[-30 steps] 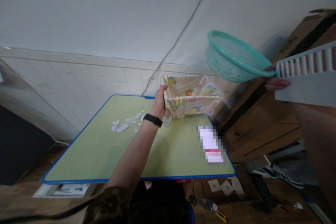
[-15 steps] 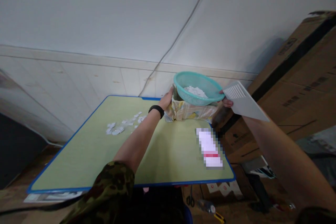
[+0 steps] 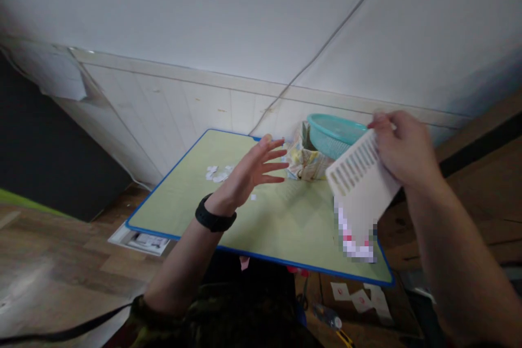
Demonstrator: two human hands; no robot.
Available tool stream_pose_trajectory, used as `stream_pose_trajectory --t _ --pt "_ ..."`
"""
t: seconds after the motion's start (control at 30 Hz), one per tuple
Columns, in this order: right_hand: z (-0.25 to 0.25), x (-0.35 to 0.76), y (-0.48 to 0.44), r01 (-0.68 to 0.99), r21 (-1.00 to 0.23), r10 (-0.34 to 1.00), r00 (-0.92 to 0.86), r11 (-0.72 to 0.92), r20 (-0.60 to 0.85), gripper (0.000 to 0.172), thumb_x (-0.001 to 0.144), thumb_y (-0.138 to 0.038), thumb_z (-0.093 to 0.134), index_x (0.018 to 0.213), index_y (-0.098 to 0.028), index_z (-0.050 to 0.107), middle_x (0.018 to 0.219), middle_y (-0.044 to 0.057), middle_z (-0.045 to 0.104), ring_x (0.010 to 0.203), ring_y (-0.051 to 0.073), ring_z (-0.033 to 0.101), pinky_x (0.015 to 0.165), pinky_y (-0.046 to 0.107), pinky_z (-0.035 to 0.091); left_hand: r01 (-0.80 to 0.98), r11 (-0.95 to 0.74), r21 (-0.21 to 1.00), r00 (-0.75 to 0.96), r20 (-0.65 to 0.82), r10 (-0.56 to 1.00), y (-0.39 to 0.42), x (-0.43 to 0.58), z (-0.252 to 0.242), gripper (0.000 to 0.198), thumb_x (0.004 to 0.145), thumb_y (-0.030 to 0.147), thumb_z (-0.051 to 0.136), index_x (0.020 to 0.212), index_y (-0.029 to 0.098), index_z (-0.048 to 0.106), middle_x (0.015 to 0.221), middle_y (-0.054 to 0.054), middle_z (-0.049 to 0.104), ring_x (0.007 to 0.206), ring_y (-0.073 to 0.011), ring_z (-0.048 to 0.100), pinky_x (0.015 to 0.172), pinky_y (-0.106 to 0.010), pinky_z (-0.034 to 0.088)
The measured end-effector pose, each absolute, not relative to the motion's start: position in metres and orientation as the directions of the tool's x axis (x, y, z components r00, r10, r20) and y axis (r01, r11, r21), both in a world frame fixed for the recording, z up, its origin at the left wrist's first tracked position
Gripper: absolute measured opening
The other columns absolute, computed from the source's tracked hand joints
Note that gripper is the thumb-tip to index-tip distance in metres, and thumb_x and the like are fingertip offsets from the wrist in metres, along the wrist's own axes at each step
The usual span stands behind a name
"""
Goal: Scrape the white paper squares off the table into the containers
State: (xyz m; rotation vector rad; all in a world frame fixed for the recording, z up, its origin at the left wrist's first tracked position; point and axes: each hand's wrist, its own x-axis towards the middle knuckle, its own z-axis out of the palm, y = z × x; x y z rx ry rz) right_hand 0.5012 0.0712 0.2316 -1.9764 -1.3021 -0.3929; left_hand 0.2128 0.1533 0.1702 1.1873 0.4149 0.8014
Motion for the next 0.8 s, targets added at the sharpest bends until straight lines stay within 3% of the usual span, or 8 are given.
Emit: stream_pose_trajectory --t 0.07,0.13,0.17,0.3,0.43,0.6,0.7,0.8 --pt "0.227 0.466 0.085 0.922 -0.368 0.79 0.312 -0.118 0.528 0.038 0.096 -0.05 0.04 0.094 -0.022 0.064 0.069 0.007 0.062 0.068 0.021 0.058 0.067 0.035 0.039 -0.379 0.015 0.925 0.507 0.195 0.84 0.152 0.201 0.17 0.048 0.084 0.055 0.057 0.119 0.022 0.066 0.134 -0.015 0.063 0.118 -0.0342 0.06 0.09 -0.046 0.051" --pt "0.222 0.452 0.099 0.912 -0.39 0.791 0.332 -0.129 0.514 0.034 0.095 -0.049 0.043 0.102 -0.022 0.063 0.067 0.006 0.062 0.07 0.022 0.06 0.072 0.036 0.042 -0.332 -0.151 0.931 0.327 0.263 0.908 0.167 0.199 0.168 0.045 0.081 0.052 0.063 0.113 0.02 0.067 0.128 -0.016 0.065 0.116 -0.0326 0.062 0.091 -0.043 0.05" --pt "0.22 0.455 0.103 0.906 -0.396 0.774 0.357 -0.151 0.522 0.034 0.094 -0.049 0.046 0.106 -0.022 0.062 0.069 0.006 0.063 0.072 0.024 0.061 0.074 0.037 0.043 -0.291 -0.148 0.945 0.309 0.239 0.92 0.176 0.201 0.168 0.045 0.08 0.053 0.063 0.109 0.019 0.067 0.124 -0.017 0.067 0.109 -0.0325 0.065 0.086 -0.043 0.052" --pt "0.219 0.497 0.102 0.914 -0.353 0.738 0.376 -0.199 0.559 0.036 0.094 -0.047 0.045 0.109 -0.021 0.065 0.084 0.011 0.069 0.087 0.029 0.064 0.081 0.04 0.045 -0.175 -0.1 0.979 0.411 0.165 0.896 0.21 0.234 0.177 0.046 0.075 0.057 0.065 0.102 0.02 0.067 0.121 -0.017 0.066 0.096 -0.0331 0.07 0.074 -0.041 0.054" --pt "0.22 0.525 0.087 0.928 -0.321 0.817 0.328 -0.187 0.473 0.041 0.095 -0.051 0.039 0.099 -0.023 0.07 0.091 0.011 0.072 0.089 0.029 0.066 0.079 0.037 0.045 -0.137 -0.054 0.989 0.542 0.12 0.832 0.225 0.296 0.192 0.05 0.069 0.061 0.069 0.097 0.019 0.068 0.118 -0.02 0.066 0.092 -0.0377 0.07 0.069 -0.046 0.053" --pt "0.215 0.52 0.079 0.914 -0.327 0.889 0.342 -0.239 0.306 0.055 0.095 -0.059 0.031 0.065 -0.023 0.06 0.071 0.009 0.069 0.07 0.024 0.064 0.064 0.032 0.041 -0.063 0.052 0.997 0.63 -0.001 0.777 0.234 0.362 0.19 0.056 0.06 0.063 0.074 0.092 0.017 0.067 0.117 -0.024 0.064 0.081 -0.0396 0.07 0.064 -0.049 0.052" --pt "0.217 0.507 0.069 0.936 -0.297 0.856 0.305 -0.189 0.418 0.052 0.096 -0.057 0.03 0.065 -0.023 0.055 0.067 0.007 0.067 0.067 0.023 0.063 0.061 0.031 0.039 -0.089 0.106 0.99 0.65 -0.023 0.759 0.231 0.371 0.188 0.053 0.061 0.06 0.074 0.096 0.02 0.067 0.111 -0.018 0.066 0.077 -0.0343 0.07 0.062 -0.046 0.053" --pt "0.221 0.486 0.054 0.913 -0.386 0.824 0.315 -0.129 0.47 0.047 0.095 -0.058 0.033 0.071 -0.025 0.056 0.063 0.004 0.067 0.063 0.023 0.063 0.058 0.031 0.04 -0.17 0.142 0.975 0.635 -0.002 0.772 0.218 0.354 0.192 0.048 0.066 0.058 0.069 0.101 0.025 0.065 0.112 -0.014 0.066 0.072 -0.0301 0.069 0.063 -0.047 0.055"
